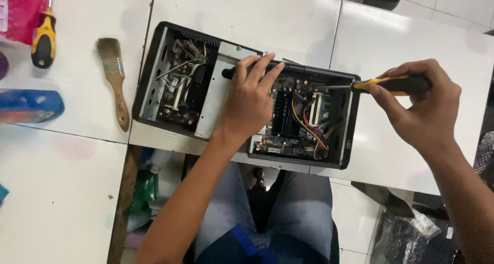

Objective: The person uses a screwdriver to remove screws from the side panel of a small computer case. They then use the screwdriver to unscrew and remove a component from the motherboard inside the case.

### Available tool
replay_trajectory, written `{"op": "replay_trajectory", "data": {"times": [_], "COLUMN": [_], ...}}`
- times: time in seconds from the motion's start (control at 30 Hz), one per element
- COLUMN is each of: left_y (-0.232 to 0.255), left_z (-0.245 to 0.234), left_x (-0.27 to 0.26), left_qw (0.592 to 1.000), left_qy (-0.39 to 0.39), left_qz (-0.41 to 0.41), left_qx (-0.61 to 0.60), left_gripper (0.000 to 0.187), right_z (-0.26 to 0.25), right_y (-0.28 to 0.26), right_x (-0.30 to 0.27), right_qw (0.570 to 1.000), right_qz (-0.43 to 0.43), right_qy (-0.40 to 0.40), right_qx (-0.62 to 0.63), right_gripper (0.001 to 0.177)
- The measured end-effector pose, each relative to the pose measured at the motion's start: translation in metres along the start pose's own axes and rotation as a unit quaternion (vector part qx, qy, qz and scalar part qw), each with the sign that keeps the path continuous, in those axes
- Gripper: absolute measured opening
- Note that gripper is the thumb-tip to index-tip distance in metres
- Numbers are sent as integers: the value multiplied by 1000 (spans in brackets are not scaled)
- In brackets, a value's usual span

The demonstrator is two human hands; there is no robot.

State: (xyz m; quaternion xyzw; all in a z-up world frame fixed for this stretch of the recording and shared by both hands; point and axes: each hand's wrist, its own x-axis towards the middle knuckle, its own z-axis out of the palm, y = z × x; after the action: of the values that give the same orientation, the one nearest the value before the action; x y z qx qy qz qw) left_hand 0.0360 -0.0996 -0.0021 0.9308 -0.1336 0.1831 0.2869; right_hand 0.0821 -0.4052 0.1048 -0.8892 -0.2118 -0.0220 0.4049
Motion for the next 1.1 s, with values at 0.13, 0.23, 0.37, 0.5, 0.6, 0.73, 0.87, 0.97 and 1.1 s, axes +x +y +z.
{"op": "replay_trajectory", "data": {"times": [0.13,0.23,0.37,0.5,0.6,0.73,0.87,0.97,1.1], "left_y": [-1,-4,-4,-3,-4,-2,-2,0,2], "left_z": [3,3,3,0,1,-1,-2,-3,-4], "left_x": [1,1,4,5,5,6,9,8,9], "left_qw": [999,996,996,997,997,997,997,996,996], "left_qy": [12,37,35,33,30,37,35,30,29], "left_qz": [-20,-37,-36,-39,-33,-26,-33,-36,-44], "left_qx": [-46,-73,-75,-64,-64,-70,-67,-71,-69], "left_gripper": [59,56,51,49,47,44,44,44,44], "right_z": [2,11,12,15,44,67,63,57,56], "right_y": [14,25,19,28,77,107,103,105,116], "right_x": [0,4,17,42,62,72,85,90,96], "right_qw": [999,993,998,981,967,988,988,984,981], "right_qz": [-34,-66,-52,-7,72,82,93,103,105], "right_qy": [-7,-18,31,137,126,32,-67,-130,-160], "right_qx": [0,-92,-24,140,208,125,107,58,9], "right_gripper": [41,41,35,37,39,42,38,33,22]}}
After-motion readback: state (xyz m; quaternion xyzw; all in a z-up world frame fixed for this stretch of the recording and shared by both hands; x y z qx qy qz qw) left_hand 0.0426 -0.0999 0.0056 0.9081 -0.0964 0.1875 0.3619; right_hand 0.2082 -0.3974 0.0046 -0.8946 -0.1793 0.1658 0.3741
